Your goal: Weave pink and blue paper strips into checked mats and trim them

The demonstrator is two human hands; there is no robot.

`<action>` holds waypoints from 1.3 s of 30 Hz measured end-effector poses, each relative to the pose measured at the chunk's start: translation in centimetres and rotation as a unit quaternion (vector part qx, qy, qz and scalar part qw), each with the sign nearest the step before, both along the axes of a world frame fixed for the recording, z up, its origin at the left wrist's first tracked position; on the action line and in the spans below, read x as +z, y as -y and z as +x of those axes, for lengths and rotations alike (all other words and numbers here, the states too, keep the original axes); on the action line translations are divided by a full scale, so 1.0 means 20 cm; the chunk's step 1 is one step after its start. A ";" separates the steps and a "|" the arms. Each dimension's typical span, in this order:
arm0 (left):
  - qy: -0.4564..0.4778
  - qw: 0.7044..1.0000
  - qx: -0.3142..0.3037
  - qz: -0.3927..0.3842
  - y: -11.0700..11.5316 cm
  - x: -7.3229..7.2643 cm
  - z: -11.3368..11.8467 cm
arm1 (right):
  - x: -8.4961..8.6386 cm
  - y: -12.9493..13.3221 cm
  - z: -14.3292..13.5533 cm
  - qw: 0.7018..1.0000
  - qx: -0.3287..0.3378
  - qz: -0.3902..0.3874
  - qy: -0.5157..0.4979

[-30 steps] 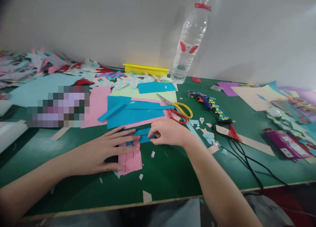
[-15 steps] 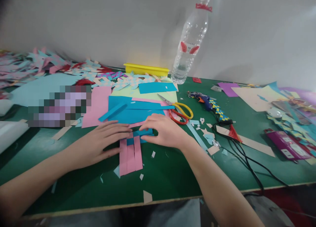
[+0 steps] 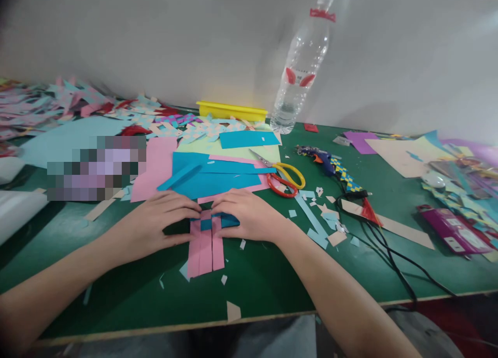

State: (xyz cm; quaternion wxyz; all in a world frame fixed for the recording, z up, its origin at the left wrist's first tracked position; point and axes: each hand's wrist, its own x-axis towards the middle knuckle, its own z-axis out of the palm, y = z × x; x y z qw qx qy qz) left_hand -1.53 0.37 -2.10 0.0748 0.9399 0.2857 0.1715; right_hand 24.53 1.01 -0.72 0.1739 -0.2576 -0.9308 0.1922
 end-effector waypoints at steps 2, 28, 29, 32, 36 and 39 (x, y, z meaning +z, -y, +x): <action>-0.005 1.000 -0.003 0.001 0.00 0.00 0.00 | 0.00 0.00 0.00 1.000 0.000 0.004 -0.001; -0.029 0.999 -0.005 -0.039 0.02 0.02 0.01 | 0.01 0.00 0.02 0.998 -0.054 -0.014 0.013; -0.027 0.999 -0.006 -0.038 0.02 0.02 0.01 | 0.01 0.00 0.02 0.998 -0.054 -0.014 0.011; -0.023 0.999 -0.013 -0.036 0.02 0.02 0.02 | 0.00 0.00 0.01 0.998 -0.054 -0.013 0.010; -0.019 0.999 -0.014 -0.038 0.02 0.03 0.02 | 0.00 0.00 0.00 0.999 -0.048 -0.022 0.008; -0.031 0.999 -0.015 -0.037 0.02 0.03 0.02 | 0.01 0.00 0.00 0.999 -0.042 -0.032 0.000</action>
